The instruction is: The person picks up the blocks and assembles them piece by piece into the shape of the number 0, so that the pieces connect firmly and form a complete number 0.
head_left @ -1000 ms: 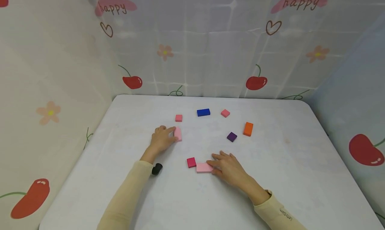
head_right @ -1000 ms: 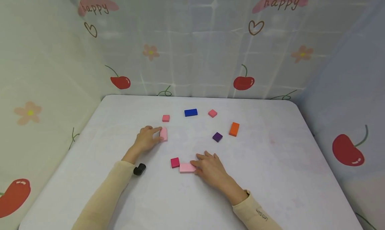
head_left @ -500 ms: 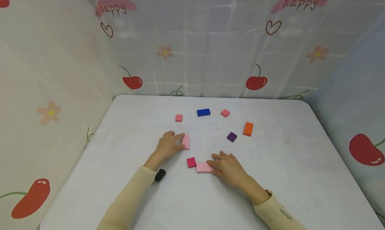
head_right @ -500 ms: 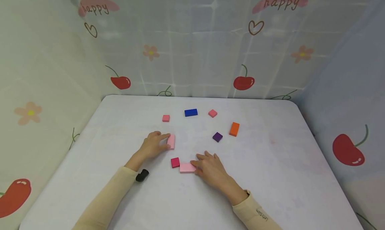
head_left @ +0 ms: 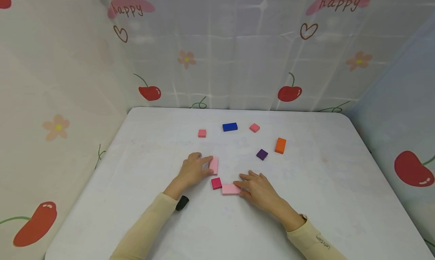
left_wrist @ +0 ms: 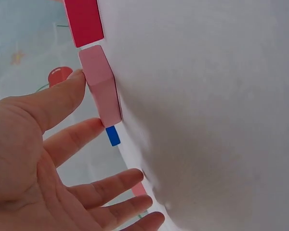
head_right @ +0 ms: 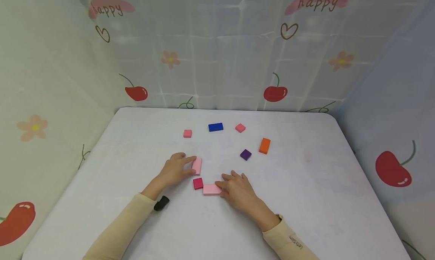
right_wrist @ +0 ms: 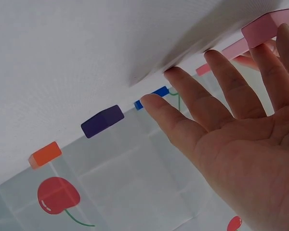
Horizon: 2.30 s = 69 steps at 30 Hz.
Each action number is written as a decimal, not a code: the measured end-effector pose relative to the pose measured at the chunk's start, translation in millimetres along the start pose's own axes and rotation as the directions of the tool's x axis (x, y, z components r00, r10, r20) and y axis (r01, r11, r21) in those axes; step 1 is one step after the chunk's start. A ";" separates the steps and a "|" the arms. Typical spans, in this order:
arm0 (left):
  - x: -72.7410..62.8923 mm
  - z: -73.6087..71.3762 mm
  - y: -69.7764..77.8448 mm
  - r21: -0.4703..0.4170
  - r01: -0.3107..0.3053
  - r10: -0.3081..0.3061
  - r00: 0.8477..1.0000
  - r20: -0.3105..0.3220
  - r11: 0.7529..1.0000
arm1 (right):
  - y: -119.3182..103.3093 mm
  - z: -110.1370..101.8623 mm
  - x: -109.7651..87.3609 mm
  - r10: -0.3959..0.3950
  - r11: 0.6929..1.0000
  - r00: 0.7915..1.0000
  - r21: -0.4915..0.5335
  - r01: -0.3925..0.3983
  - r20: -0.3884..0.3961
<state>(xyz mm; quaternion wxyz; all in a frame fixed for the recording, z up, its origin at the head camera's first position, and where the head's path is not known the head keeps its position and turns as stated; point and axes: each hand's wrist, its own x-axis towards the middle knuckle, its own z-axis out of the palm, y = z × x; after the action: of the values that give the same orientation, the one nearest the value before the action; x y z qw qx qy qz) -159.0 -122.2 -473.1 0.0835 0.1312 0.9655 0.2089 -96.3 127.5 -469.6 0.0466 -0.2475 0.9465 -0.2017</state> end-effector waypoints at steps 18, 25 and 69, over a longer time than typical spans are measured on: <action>-7.0 1.2 5.9 0.023 -0.063 0.064 0.998 -0.029 0.998 | 1.0 -2.0 0.1 -0.009 1.000 1.000 0.002 0.009 0.003; -8.3 3.1 6.6 0.030 -0.055 0.056 0.998 -0.020 0.998 | 1.4 -1.0 0.0 -0.007 1.000 1.000 0.006 0.007 0.003; -38.3 16.5 25.2 0.179 -0.117 0.140 0.982 -0.123 0.977 | 0.4 -0.1 0.1 -0.024 0.999 1.000 -0.022 0.024 -0.004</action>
<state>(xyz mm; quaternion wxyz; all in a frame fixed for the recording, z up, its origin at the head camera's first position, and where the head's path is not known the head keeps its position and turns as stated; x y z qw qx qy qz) -113.5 -104.8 -473.2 -0.0071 0.1859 0.9727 0.1388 -96.6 127.8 -469.7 0.0393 -0.2589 0.9457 -0.1924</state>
